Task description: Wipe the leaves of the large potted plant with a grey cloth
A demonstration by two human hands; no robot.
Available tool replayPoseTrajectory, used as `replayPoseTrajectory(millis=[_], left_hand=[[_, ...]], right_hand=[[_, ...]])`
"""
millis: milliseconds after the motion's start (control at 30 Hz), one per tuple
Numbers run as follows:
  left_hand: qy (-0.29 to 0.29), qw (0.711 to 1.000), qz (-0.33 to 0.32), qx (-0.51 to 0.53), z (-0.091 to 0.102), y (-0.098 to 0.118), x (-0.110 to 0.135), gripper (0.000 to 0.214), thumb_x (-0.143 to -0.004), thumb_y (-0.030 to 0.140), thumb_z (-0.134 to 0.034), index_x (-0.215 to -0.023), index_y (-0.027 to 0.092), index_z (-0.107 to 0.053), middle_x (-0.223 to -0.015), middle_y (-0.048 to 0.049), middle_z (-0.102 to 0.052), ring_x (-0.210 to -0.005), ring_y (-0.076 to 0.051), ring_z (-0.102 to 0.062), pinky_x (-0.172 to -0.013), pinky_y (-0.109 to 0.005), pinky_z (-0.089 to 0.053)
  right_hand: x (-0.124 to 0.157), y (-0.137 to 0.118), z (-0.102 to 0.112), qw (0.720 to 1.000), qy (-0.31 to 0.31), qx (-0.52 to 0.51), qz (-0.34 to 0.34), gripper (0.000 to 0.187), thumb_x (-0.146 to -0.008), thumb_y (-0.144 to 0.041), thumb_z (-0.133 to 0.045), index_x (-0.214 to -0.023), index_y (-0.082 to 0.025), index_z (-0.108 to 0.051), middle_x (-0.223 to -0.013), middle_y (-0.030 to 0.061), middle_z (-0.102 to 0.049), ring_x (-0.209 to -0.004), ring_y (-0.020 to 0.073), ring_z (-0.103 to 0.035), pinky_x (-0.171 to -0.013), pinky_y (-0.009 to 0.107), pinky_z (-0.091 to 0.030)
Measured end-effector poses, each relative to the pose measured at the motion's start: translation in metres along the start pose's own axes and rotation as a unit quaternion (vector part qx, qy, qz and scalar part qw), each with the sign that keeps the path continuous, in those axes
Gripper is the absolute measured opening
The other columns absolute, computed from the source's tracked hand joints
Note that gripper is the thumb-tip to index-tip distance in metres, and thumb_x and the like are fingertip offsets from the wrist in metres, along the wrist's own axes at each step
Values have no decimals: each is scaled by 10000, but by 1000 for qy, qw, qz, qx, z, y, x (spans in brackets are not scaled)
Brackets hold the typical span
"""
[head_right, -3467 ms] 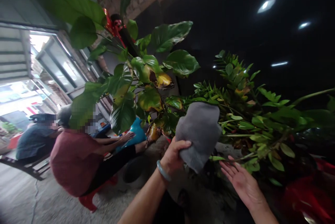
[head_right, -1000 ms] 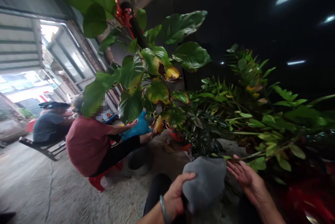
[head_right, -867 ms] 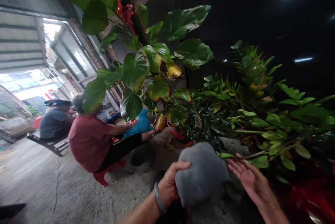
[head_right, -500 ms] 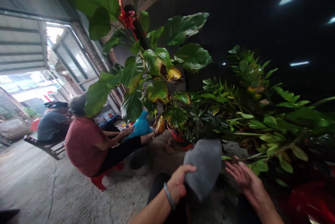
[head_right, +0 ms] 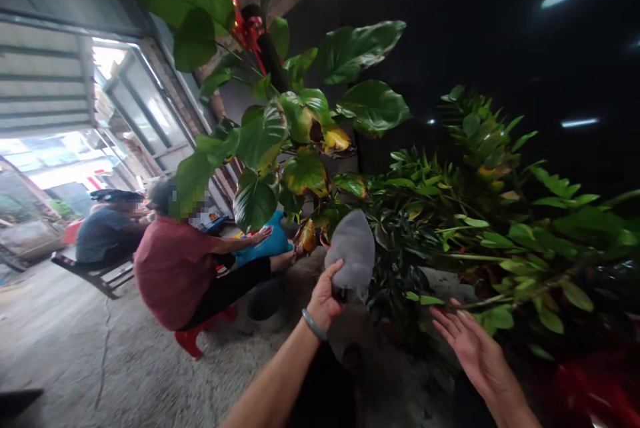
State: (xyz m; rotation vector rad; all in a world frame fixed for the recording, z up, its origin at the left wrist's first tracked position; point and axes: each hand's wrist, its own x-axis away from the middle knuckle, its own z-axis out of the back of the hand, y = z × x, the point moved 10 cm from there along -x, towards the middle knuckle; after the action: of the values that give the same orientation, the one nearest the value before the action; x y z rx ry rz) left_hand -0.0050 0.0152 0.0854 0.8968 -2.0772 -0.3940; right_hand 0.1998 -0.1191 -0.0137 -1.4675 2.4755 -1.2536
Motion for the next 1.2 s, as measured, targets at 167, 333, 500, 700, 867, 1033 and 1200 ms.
replayPoseTrajectory(millis=[167, 333, 500, 700, 867, 1033, 1200], left_hand=[[46, 988, 137, -44, 52, -60, 18, 222, -657, 174, -570, -842, 60, -619, -643, -120, -680, -685, -262, -657, -688, -383, -517], [23, 999, 42, -13, 36, 1, 34, 196, -646, 164, -534, -811, 94, -615, -571, -72, -652, -639, -239, -655, -692, -369, -523], [7, 992, -123, 2, -25, 75, 5, 92, -685, 140, -576, -772, 158, -596, -600, -14, -651, -579, -173, -627, -672, -313, -523], [82, 994, 20, -73, 9, 1, -15, 92, -710, 183, -565, -779, 132, -597, -572, -34, -631, -541, -187, -606, -615, -329, -513], [63, 990, 74, -101, 35, -6, 16, 174, -665, 156, -525, -810, 96, -599, -544, -53, -631, -514, -194, -605, -579, -327, -513], [-3, 993, -104, -53, -25, 69, 12, 91, -681, 141, -561, -768, 147, -587, -572, -14, -647, -497, -155, -595, -611, -305, -518], [32, 994, -40, -94, -20, 33, -14, 59, -720, 167, -575, -773, 151, -596, -569, -8, -637, -509, -161, -593, -611, -312, -508]], right_hand=[[-1, 1, 7, 1000, 2, 5, 8, 239, -579, -382, -679, -779, -251, -674, -802, 56, -713, -897, 312, -650, -971, 543, -365], [2, 4, 1, 999, -24, -19, -17, 250, -563, -333, -705, -799, -256, -675, -863, 48, -719, -948, 296, -634, -996, 526, -334], [4, 8, -8, 999, -42, -20, -26, 253, -555, -335, -712, -791, -246, -692, -821, 50, -721, -913, 294, -645, -988, 524, -343], [8, 4, -7, 999, -27, -25, -19, 216, -556, -332, -697, -755, -249, -682, -827, 45, -720, -923, 286, -640, -981, 521, -352], [12, -6, 1, 999, 0, -39, -17, 229, -563, -352, -684, -770, -255, -669, -819, 45, -713, -866, 291, -649, -974, 562, -341], [8, -11, -2, 999, -11, -36, 8, 256, -550, -345, -690, -781, -238, -666, -851, 75, -702, -919, 302, -635, -983, 520, -349], [4, -8, 2, 1000, -2, -24, 4, 158, -555, -252, -662, -712, -238, -659, -776, 49, -704, -838, 265, -659, -1006, 488, -328]])
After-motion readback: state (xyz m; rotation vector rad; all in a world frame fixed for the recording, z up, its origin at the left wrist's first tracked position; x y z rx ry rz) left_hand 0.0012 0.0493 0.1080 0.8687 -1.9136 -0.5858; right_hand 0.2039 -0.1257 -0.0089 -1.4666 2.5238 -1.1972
